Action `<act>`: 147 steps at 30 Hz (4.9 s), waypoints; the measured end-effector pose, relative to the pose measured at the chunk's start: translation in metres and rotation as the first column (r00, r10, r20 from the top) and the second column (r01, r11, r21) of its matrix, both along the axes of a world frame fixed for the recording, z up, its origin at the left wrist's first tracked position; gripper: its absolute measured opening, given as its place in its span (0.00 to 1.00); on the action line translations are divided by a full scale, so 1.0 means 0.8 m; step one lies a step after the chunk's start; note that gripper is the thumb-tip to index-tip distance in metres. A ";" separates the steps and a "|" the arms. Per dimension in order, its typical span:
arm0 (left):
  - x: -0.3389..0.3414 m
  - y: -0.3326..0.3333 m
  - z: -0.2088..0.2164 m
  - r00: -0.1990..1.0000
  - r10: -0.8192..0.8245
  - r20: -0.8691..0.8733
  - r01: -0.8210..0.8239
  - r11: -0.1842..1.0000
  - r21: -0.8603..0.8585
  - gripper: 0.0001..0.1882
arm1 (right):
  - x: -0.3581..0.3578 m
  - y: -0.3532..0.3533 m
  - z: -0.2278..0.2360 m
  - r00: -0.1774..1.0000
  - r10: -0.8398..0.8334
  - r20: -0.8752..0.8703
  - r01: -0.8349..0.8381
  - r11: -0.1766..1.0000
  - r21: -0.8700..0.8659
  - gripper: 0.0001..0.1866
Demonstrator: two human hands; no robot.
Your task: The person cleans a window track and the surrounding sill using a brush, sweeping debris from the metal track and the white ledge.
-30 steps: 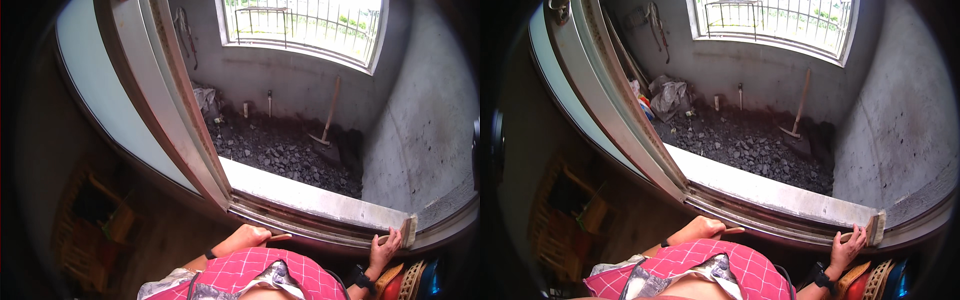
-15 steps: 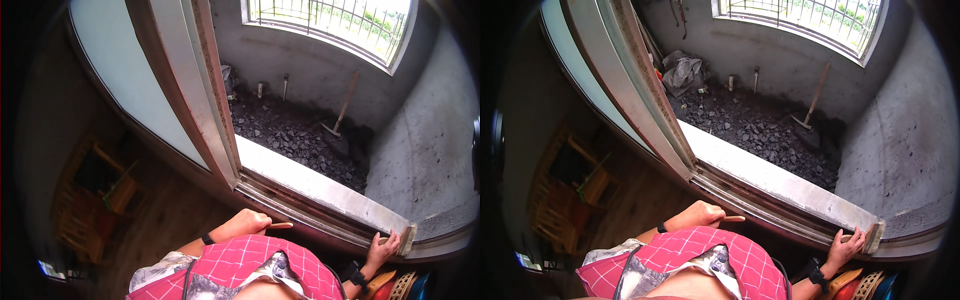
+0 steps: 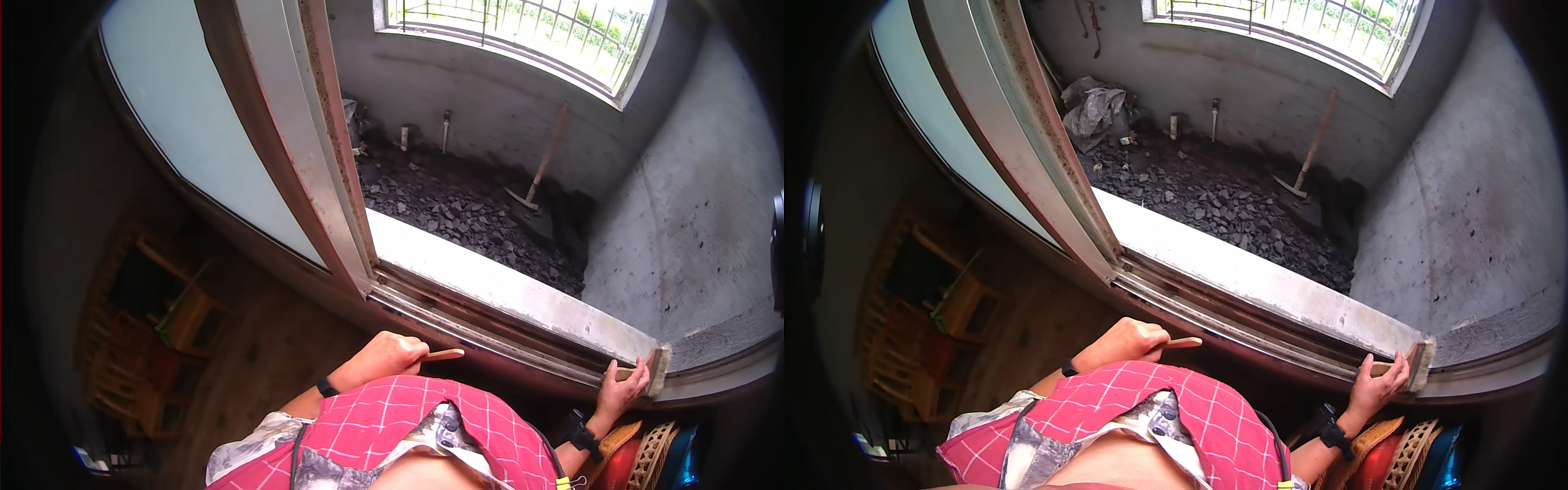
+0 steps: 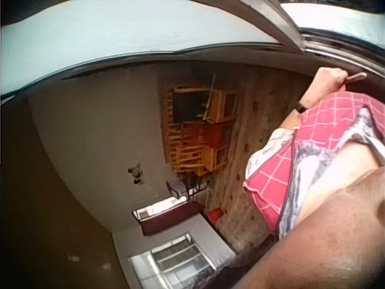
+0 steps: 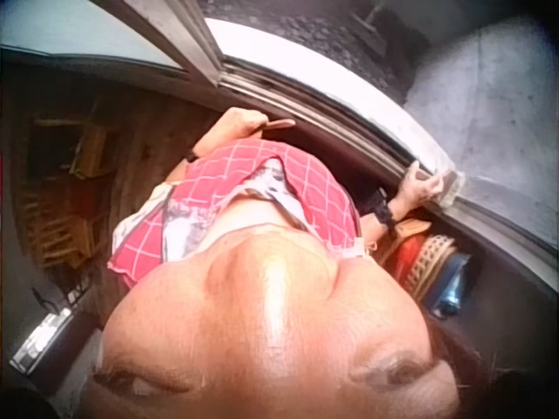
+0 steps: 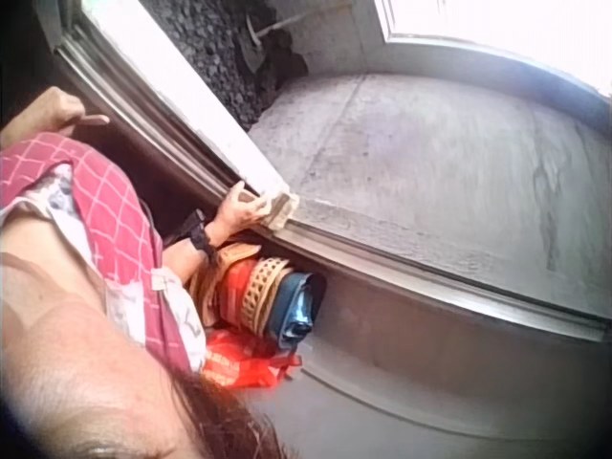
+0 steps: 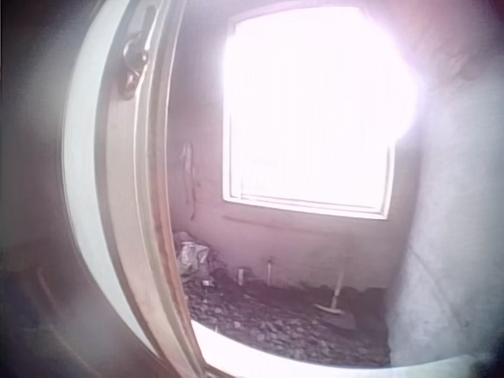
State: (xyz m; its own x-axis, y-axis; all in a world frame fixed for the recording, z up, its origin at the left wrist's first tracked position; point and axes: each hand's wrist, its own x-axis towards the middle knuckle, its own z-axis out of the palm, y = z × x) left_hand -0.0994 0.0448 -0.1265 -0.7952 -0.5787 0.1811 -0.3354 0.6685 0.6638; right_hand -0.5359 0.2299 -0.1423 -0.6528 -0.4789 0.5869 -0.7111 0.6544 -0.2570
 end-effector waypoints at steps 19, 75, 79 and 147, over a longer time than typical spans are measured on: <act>-0.009 -0.006 0.041 0.899 0.069 -0.432 0.016 0.982 0.191 0.06 | 0.268 -0.192 0.149 -0.267 0.754 0.601 -0.946 -0.085 -0.313 0.32; 0.026 -0.002 0.011 0.764 0.646 0.007 -0.646 0.763 0.029 0.03 | 0.323 -0.412 0.110 -0.635 0.699 0.328 -0.772 -0.579 -0.262 0.06; 0.029 0.003 0.008 0.763 0.646 0.029 -0.646 0.763 -0.006 0.03 | 0.312 -0.405 0.103 -0.533 0.732 0.424 -0.827 -0.557 -0.076 0.06; 0.014 -0.017 0.061 0.210 0.787 -0.580 -0.951 0.302 0.066 0.29 | 0.364 -0.365 0.107 -0.472 0.852 0.226 -0.862 -0.500 0.087 0.04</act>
